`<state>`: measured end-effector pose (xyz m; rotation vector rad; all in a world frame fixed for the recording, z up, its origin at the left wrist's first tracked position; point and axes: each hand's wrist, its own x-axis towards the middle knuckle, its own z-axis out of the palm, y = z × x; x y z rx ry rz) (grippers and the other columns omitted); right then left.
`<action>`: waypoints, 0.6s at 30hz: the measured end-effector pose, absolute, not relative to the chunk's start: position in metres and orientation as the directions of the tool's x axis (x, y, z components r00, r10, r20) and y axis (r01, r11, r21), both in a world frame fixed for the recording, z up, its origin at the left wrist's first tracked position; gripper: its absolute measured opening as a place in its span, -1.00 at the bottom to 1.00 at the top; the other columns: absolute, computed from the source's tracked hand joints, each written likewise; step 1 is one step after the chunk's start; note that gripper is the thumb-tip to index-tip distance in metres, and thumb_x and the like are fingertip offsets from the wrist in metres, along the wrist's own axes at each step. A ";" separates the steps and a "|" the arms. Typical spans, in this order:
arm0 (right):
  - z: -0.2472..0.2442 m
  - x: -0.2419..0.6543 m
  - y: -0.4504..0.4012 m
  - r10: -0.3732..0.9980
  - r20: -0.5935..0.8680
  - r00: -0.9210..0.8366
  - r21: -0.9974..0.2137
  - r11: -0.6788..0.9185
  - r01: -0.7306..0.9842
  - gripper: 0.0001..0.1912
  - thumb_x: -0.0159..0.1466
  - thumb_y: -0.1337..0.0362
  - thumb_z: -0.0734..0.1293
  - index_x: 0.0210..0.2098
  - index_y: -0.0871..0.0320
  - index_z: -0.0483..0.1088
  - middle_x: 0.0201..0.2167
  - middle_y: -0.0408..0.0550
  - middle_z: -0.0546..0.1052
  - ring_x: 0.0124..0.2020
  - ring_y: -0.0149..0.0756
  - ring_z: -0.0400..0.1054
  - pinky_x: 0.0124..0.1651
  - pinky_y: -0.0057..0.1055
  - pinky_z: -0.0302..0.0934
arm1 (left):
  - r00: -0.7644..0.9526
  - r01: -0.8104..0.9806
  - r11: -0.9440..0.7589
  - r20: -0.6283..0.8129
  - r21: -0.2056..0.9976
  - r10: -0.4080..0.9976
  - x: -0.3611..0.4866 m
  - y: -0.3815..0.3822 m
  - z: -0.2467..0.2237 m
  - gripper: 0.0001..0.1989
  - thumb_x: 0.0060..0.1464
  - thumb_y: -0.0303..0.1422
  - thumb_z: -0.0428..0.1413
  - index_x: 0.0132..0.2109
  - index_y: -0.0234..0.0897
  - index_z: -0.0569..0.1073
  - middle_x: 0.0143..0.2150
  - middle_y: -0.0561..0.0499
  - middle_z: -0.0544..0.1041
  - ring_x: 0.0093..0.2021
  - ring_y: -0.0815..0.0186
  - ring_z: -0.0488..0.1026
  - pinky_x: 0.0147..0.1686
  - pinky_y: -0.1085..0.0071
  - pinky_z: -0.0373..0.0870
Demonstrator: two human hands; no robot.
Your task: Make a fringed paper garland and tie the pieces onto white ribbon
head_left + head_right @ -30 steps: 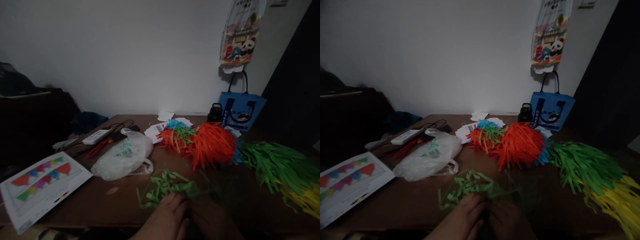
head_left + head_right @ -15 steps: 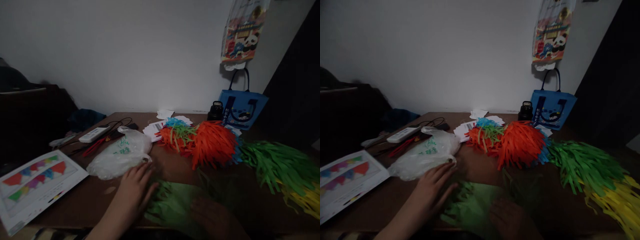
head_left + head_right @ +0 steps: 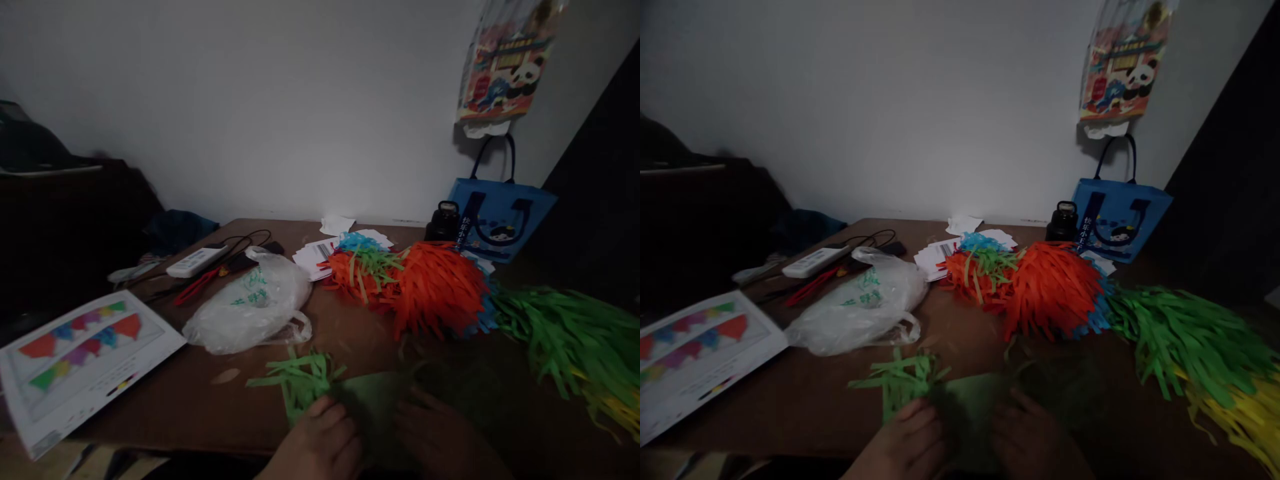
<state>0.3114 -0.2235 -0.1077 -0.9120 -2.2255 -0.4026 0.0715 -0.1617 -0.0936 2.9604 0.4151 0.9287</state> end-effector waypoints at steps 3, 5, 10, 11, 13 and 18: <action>-0.110 0.305 -0.221 0.481 0.735 -0.477 0.000 0.705 0.710 -0.65 0.43 0.39 0.04 -0.26 0.14 0.43 -0.37 -0.18 0.64 -0.25 -0.46 0.52 0.24 -0.44 0.14 | 0.795 0.277 -0.953 0.528 0.120 0.298 0.066 -0.165 -0.087 -0.76 0.30 -0.39 -0.07 -0.32 -0.23 0.43 -0.46 0.01 0.52 -0.41 0.29 0.46 -0.30 0.39 0.38; -0.108 0.303 -0.220 0.548 0.708 -0.446 -0.071 0.683 0.727 -0.69 0.43 0.39 0.05 -0.21 0.15 0.41 -0.39 -0.16 0.62 -0.31 -0.43 0.51 0.12 -0.42 0.23 | 0.799 0.356 -0.914 0.444 0.195 0.406 0.063 -0.164 -0.078 -0.77 0.27 -0.41 -0.05 -0.34 -0.23 0.42 -0.43 0.00 0.55 -0.39 0.27 0.48 -0.36 0.40 0.38; -0.094 0.291 -0.217 0.706 0.685 -0.179 -0.280 0.482 0.830 -0.72 0.42 0.40 0.09 -0.32 0.10 0.36 -0.49 -0.17 0.52 -0.44 -0.34 0.41 -0.21 -0.32 0.21 | 0.641 0.688 -0.648 0.145 0.328 0.754 0.067 -0.154 -0.062 -0.73 0.26 -0.40 -0.05 -0.39 -0.24 0.45 -0.40 -0.06 0.58 -0.34 0.16 0.56 -0.34 0.33 0.43; -0.093 0.288 -0.215 0.705 0.698 -0.129 -0.288 0.441 0.850 -0.71 0.42 0.38 0.09 -0.35 0.10 0.36 -0.51 -0.16 0.50 -0.46 -0.33 0.39 -0.26 -0.32 0.18 | 0.607 0.731 -0.599 0.089 0.326 0.790 0.071 -0.151 -0.060 -0.72 0.27 -0.40 -0.06 -0.38 -0.25 0.47 -0.38 -0.09 0.60 -0.31 0.13 0.57 -0.31 0.30 0.45; -0.093 0.283 -0.211 0.706 0.706 -0.059 -0.282 0.357 0.891 -0.69 0.43 0.34 0.09 -0.38 0.10 0.35 -0.54 -0.15 0.48 -0.50 -0.30 0.34 -0.33 -0.32 0.11 | 0.571 0.781 -0.545 0.005 0.306 0.821 0.078 -0.148 -0.057 -0.74 0.26 -0.42 -0.07 -0.29 -0.28 0.50 -0.32 -0.14 0.62 -0.27 0.09 0.59 -0.26 0.25 0.47; -0.099 0.283 -0.201 0.739 0.674 -0.018 -0.224 0.228 0.948 -0.60 0.45 0.26 0.05 -0.43 0.08 0.37 -0.57 -0.13 0.48 -0.53 -0.26 0.32 -0.36 -0.32 0.03 | 0.573 0.807 -0.544 -0.078 0.233 0.816 0.087 -0.145 -0.049 -0.72 0.20 -0.47 -0.08 -0.08 -0.32 0.50 -0.24 -0.22 0.64 -0.23 -0.01 0.61 -0.26 0.17 0.50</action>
